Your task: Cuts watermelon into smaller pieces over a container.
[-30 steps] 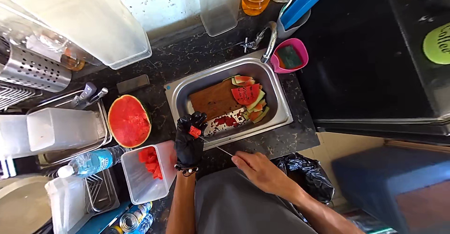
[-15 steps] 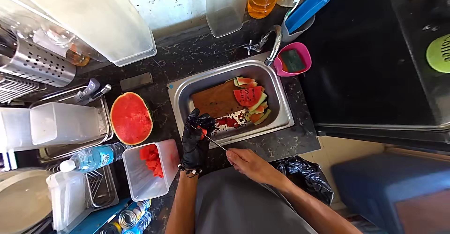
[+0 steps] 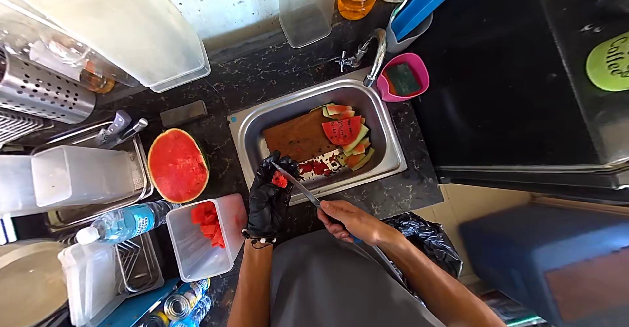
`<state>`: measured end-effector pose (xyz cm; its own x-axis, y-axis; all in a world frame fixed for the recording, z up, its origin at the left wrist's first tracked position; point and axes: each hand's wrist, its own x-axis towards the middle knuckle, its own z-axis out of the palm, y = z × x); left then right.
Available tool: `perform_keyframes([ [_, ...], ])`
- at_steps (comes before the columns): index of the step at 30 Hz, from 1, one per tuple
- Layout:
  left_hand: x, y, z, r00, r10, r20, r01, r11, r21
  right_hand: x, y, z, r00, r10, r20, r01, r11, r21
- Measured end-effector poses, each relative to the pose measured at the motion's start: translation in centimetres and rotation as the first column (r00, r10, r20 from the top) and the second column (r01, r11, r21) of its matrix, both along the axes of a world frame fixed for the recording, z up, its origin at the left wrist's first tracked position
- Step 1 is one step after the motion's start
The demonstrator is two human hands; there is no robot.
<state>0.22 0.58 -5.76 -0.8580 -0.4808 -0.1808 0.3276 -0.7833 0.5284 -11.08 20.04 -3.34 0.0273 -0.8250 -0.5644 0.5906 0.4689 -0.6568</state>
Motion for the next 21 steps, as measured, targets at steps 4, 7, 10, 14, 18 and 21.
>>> perform_keyframes([
  [4,0.1,-0.6,-0.3,1.0,-0.001,-0.007,0.001,0.999,-0.04,-0.4,1.0,0.8,0.783,0.095,-0.615,-0.111,0.994,0.011],
  [7,0.5,-1.1,-0.5,0.999,-0.03,0.012,0.031,0.993,-0.113,-0.5,1.6,1.9,0.574,0.157,-0.804,-0.154,0.985,0.082],
  [10,0.8,-1.6,-0.9,0.997,-0.069,0.013,0.071,0.981,-0.178,-0.6,2.0,3.1,0.469,0.24,-0.85,-0.179,0.968,0.174],
  [14,1.0,-1.8,-0.6,0.995,-0.074,0.062,0.089,0.95,-0.299,-0.2,2.1,4.5,0.383,0.333,-0.862,-0.17,0.942,0.289],
  [18,0.8,-1.7,-0.2,0.997,-0.06,0.046,0.073,0.932,-0.356,0.4,1.6,4.5,0.379,0.353,-0.855,-0.147,0.935,0.321],
  [21,0.6,-1.3,-0.4,0.998,0.011,0.065,0.011,0.945,-0.327,1.0,1.3,3.6,0.398,0.317,-0.861,-0.113,0.948,0.298],
])
